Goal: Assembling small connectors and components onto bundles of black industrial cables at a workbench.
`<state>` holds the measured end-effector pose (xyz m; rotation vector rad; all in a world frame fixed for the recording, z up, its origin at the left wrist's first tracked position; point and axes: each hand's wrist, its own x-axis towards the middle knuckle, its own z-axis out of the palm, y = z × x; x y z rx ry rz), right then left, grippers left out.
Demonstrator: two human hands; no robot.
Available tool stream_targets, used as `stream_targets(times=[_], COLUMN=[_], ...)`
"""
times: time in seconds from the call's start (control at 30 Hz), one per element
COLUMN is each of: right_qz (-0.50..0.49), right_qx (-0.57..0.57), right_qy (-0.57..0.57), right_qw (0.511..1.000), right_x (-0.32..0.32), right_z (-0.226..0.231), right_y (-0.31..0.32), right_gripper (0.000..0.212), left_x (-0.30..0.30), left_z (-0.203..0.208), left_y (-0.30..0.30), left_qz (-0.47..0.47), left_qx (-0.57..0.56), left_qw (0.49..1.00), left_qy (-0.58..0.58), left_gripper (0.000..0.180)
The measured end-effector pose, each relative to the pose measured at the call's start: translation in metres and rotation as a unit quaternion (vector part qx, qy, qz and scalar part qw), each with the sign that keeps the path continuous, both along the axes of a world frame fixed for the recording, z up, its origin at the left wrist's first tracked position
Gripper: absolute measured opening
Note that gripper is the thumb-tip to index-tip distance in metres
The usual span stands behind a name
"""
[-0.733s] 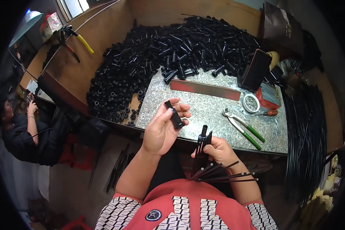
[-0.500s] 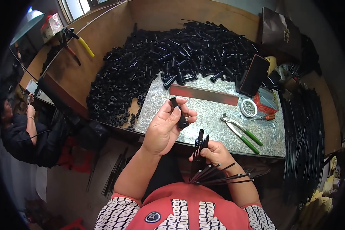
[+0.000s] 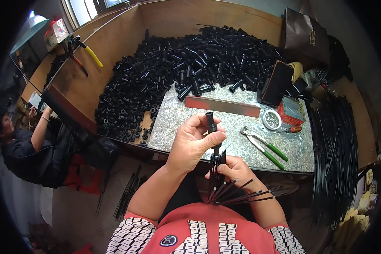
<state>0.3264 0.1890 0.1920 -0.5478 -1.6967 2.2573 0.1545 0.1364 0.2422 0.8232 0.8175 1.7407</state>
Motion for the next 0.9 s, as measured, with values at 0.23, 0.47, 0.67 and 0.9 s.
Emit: stream_targets(times=[0.23,0.47,0.67,0.9], right_qz=[0.000,-0.021,-0.046,-0.085], right_qx=[0.004,-0.002,0.034,0.042], right_qy=[0.002,-0.019,-0.062,-0.097], right_qw=[1.000,1.000,0.996,0.991], right_x=[0.000,0.004,0.007,0.011], right_z=[-0.002,-0.017,-0.014,-0.011], right_y=[0.001,0.005,0.005,0.001], right_gripper=[0.028,0.029,0.027,0.017], left_x=[0.004,0.019,0.038,0.041], left_z=[-0.007,-0.065,-0.069,-0.069], left_y=[-0.002,-0.032,-0.035,-0.034], left_qz=[-0.013,-0.055,-0.077,-0.074], left_qx=[-0.005,-0.049,-0.013,-0.048], left_qw=[0.997,0.995,0.996,0.996], left_qy=[0.076,0.071,0.036,-0.026], left_gripper=[0.043,0.088,0.058,0.049])
